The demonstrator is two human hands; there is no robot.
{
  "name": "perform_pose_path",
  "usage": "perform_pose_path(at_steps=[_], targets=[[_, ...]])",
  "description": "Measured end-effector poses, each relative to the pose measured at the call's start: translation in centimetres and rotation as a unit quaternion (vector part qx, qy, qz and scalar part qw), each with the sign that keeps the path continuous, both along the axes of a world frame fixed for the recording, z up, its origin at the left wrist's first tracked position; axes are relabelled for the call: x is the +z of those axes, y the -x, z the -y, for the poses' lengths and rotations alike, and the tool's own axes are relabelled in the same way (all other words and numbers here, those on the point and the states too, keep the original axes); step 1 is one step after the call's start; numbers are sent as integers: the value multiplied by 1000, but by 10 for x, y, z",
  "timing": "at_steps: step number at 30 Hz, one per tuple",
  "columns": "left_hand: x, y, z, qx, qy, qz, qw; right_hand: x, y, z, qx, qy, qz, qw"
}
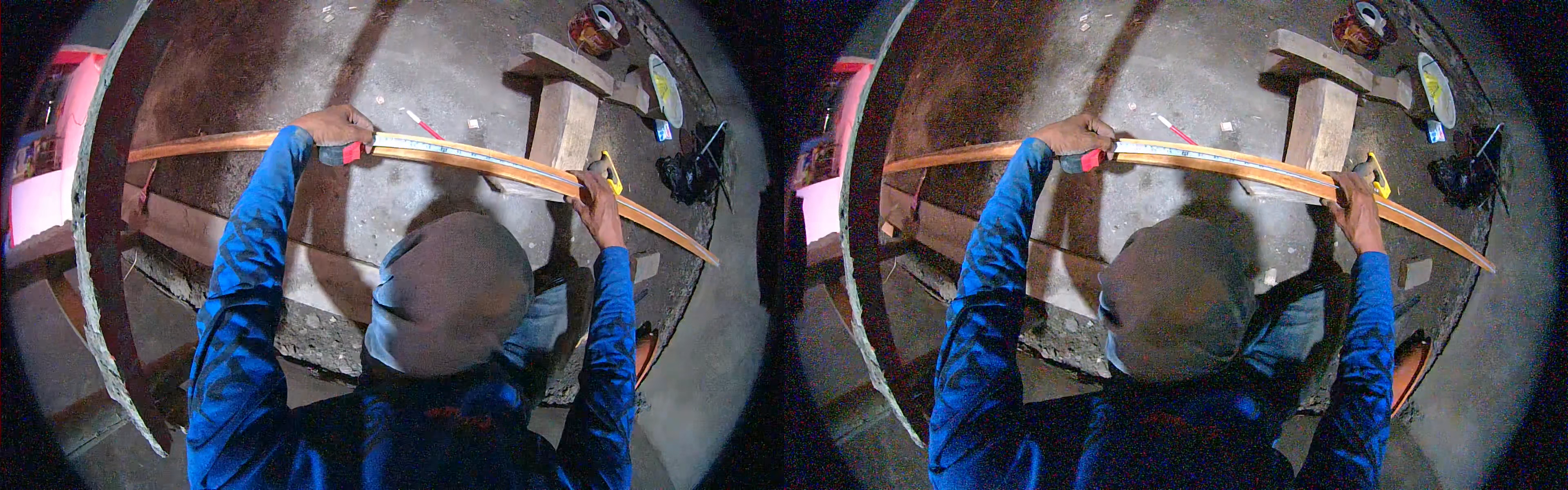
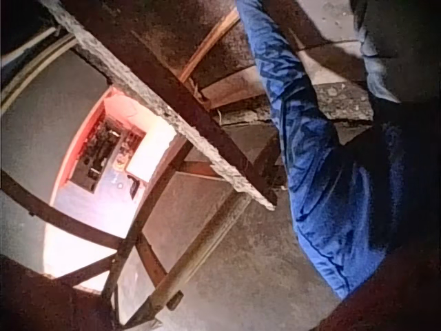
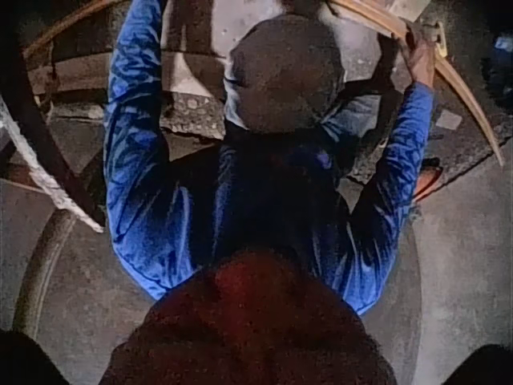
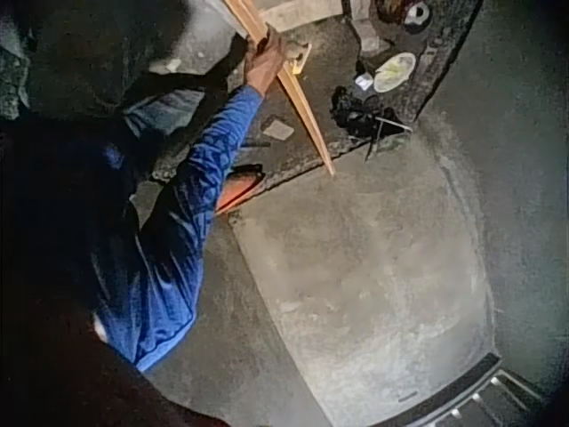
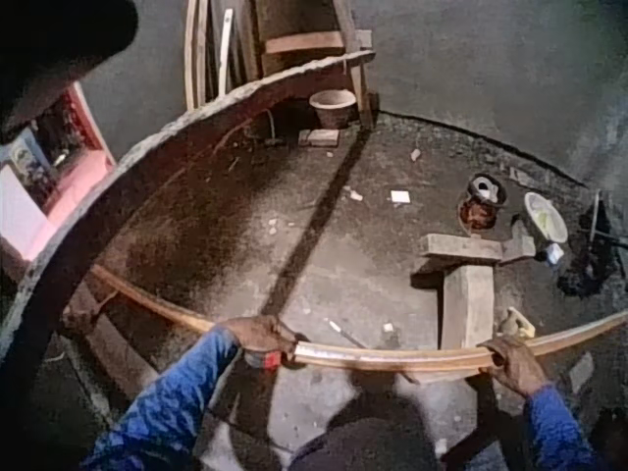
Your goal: Measuring and sawing a wooden board in a renovation area.
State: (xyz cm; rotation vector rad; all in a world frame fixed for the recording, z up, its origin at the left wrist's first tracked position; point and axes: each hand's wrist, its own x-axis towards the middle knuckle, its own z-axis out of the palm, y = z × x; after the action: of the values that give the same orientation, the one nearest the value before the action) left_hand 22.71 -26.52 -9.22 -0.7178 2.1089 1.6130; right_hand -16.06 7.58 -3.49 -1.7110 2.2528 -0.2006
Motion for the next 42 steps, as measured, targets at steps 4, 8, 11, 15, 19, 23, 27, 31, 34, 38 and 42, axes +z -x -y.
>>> perform_pose_path(at_steps=[4,8,11,15,19,23,27,31,34,38,42], targets=[[-4,6,-2,16,35,50,998,6,-8,7,-11,-14,19,1000],[-5,2,-5,13,45,21,999,-1,1,1,-27,-9,64,998],[-4,1,-11,27,61,33,997,-6,3,0,-97,-6,188,977],[1,-2,-13,20,75,42,996,-13,-1,-1,-179,74,256,947],[13,7,-19,-9,206,-7,978,-3,-26,-16,-266,258,49,928],[56,9,-34,34,315,57,947,-58,-42,-61,-495,419,258,716],[36,-7,-24,33,298,-15,954,-101,-60,-64,-607,302,578,455],[33,28,-29,19,181,17,983,-111,-42,-56,-578,285,620,448],[13,6,-10,-6,145,23,989,-118,-56,-33,-556,322,646,413],[5,1,-10,23,143,11,989,-103,-34,-39,-547,442,607,370],[-22,-12,7,42,114,21,992,-96,-15,-33,-564,395,612,390]])
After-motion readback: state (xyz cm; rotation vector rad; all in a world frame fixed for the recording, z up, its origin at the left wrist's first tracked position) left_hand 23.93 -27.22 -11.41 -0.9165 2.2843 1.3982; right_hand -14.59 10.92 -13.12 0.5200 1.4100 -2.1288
